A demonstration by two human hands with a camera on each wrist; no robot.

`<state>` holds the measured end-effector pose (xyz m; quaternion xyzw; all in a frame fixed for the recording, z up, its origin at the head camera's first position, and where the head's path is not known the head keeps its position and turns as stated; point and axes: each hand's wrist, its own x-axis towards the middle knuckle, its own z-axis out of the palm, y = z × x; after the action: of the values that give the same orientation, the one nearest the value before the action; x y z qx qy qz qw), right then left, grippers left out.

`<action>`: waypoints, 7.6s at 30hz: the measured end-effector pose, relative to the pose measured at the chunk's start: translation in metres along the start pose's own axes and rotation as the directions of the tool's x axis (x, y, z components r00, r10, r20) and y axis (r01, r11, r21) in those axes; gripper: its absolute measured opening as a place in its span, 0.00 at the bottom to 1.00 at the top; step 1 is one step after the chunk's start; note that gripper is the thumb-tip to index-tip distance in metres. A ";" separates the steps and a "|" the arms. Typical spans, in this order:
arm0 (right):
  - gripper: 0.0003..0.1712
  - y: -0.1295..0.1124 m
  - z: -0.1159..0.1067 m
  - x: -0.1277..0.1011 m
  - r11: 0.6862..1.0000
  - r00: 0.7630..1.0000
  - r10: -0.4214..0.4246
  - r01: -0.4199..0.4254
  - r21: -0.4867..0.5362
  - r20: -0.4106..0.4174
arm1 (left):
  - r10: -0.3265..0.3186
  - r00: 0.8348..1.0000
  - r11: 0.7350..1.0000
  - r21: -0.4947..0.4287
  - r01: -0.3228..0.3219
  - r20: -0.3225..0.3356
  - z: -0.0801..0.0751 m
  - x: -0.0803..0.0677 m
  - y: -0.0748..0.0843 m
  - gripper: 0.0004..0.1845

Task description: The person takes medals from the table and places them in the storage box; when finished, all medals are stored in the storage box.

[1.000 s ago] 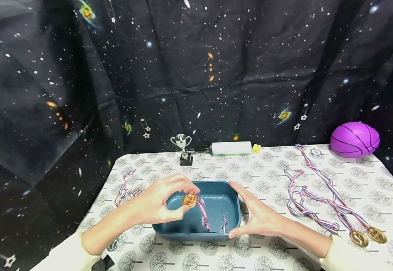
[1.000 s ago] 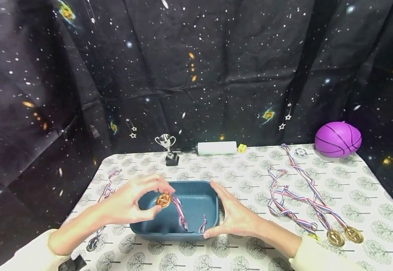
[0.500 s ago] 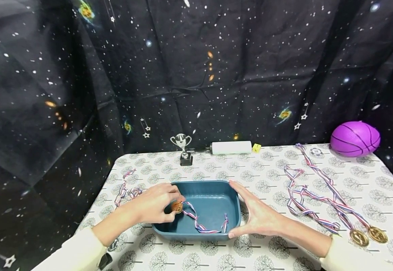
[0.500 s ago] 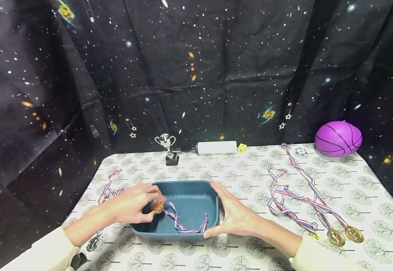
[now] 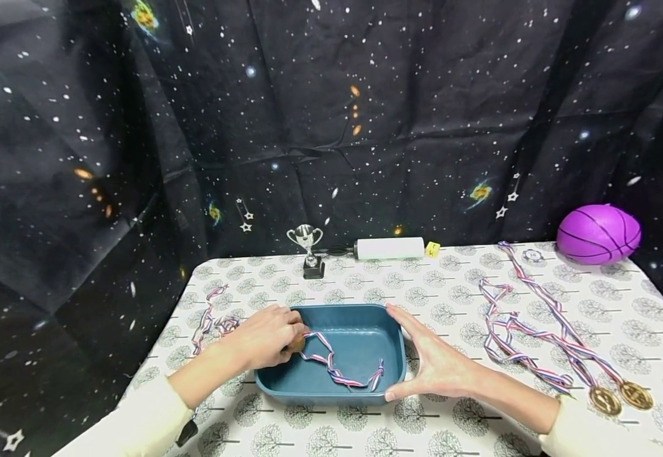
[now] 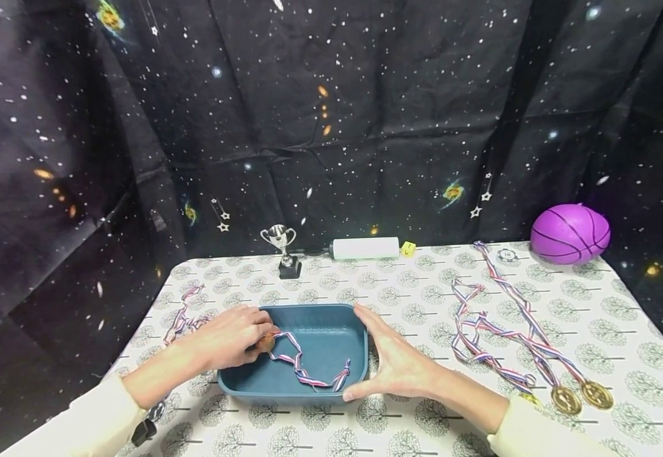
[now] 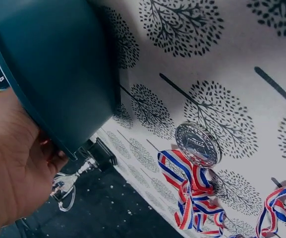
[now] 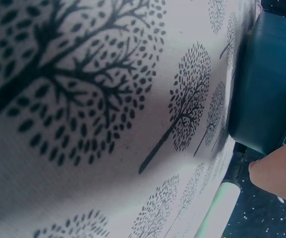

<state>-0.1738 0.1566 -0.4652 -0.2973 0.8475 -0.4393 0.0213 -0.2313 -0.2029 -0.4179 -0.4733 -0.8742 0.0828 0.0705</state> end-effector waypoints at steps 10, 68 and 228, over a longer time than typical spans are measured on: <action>0.82 -0.002 0.000 -0.001 1.000 1.000 0.022 -0.022 0.002 0.000 | -0.115 0.991 0.989 0.086 0.121 -0.068 -0.005 -0.006 0.013 0.12; 0.80 0.000 0.000 0.000 1.000 1.000 0.004 -0.004 -0.007 0.008 | -0.363 0.926 0.905 -0.275 0.324 -0.105 -0.003 0.003 0.027 0.08; 0.32 0.013 -0.168 -0.109 0.944 0.965 -0.105 0.020 -0.330 -0.242 | -0.378 0.926 0.559 -0.804 0.205 -0.027 0.021 -0.074 0.021 0.75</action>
<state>-0.1404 0.3428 -0.3967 -0.2644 0.8937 -0.3292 -0.1517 -0.1781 -0.2551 -0.4462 -0.3094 -0.8749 -0.3697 -0.0462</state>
